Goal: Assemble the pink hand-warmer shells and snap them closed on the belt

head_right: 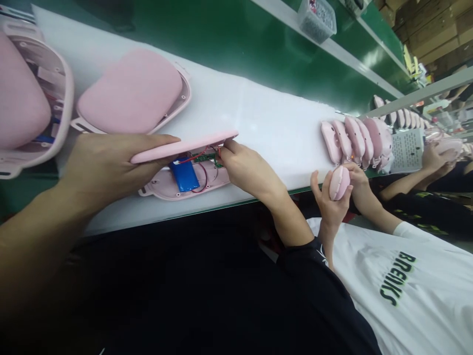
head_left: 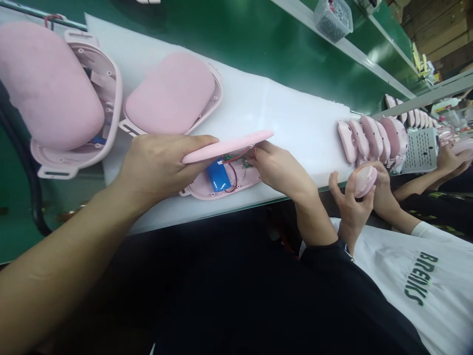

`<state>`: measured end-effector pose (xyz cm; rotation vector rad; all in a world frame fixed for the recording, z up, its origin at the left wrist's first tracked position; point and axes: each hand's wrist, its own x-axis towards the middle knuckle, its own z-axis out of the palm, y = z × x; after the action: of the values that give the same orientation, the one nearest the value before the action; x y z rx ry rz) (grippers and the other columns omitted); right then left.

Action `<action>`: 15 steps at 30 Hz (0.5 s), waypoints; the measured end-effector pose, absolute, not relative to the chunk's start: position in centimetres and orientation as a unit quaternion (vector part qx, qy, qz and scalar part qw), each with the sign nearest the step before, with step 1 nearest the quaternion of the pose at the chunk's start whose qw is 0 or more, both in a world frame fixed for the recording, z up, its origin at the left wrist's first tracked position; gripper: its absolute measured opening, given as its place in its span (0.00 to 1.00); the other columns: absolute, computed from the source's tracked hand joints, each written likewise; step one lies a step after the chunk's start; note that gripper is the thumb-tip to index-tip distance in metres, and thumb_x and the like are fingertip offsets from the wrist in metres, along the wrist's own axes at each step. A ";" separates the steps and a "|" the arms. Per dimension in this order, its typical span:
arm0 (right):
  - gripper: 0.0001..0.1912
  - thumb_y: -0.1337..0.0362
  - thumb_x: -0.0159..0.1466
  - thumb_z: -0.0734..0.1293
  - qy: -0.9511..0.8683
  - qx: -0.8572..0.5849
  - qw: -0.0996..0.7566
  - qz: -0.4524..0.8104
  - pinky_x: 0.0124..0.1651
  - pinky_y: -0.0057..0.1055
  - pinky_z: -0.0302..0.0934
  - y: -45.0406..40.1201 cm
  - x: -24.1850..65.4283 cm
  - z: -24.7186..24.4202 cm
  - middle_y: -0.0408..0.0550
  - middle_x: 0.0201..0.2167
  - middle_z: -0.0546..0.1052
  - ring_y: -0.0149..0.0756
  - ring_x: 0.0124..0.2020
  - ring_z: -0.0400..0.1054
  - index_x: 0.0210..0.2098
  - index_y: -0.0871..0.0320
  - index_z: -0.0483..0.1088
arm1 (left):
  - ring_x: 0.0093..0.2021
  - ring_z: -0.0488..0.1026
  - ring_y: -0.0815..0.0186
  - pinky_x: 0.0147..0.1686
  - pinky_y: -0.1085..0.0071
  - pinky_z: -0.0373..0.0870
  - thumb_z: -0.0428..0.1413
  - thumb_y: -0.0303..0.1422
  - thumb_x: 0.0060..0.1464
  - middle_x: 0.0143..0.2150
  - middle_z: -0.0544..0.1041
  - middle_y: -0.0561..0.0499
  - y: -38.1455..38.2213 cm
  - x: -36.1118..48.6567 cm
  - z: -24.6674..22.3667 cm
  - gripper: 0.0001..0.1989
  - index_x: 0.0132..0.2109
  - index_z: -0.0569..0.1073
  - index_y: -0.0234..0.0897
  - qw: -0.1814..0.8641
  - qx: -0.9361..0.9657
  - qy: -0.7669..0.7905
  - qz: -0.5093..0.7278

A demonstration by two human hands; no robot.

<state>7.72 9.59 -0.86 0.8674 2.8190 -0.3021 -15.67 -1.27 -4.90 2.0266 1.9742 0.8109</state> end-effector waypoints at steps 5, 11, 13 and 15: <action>0.16 0.76 0.74 0.57 0.940 0.313 0.122 -0.054 0.38 0.36 0.62 9.1 6.8 0.0 0.61 0.50 0.81 0.41 0.39 0.75 0.52 0.66 0.75 | 0.43 0.85 0.62 0.34 0.63 0.63 0.36 0.46 0.75 0.38 0.85 0.50 -1.3 -15.5 -4.6 0.32 0.55 0.84 0.39 0.094 0.685 0.673 0.262; 0.19 0.81 0.68 0.57 0.940 0.307 0.146 -0.007 0.32 0.37 0.57 9.1 5.6 0.8 0.61 0.41 0.83 0.41 0.31 0.73 0.44 0.64 0.77 | 0.34 0.82 0.63 0.29 0.66 0.61 0.41 0.46 0.77 0.34 0.84 0.52 -1.2 -15.6 -6.1 0.29 0.52 0.87 0.44 0.001 0.715 0.619 0.325; 0.17 0.81 0.67 0.58 0.945 0.298 0.132 -0.009 0.32 0.36 0.57 9.7 5.3 0.8 0.57 0.36 0.82 0.39 0.29 0.71 0.40 0.62 0.77 | 0.33 0.81 0.62 0.28 0.66 0.60 0.43 0.46 0.78 0.34 0.84 0.52 -1.1 -15.7 -6.5 0.28 0.51 0.87 0.43 -0.018 0.716 0.607 0.344; 0.15 0.79 0.67 0.60 0.954 0.273 0.123 -0.028 0.33 0.35 0.58 10.5 5.0 0.8 0.54 0.32 0.81 0.38 0.28 0.70 0.36 0.60 0.77 | 0.32 0.79 0.61 0.28 0.66 0.59 0.44 0.46 0.78 0.33 0.84 0.51 -1.0 -15.7 -6.5 0.27 0.50 0.87 0.42 -0.013 0.710 0.609 0.354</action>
<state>5.02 10.48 0.76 0.7967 2.7826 -0.0815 -15.70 -1.03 -6.48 2.2488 1.9279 1.1205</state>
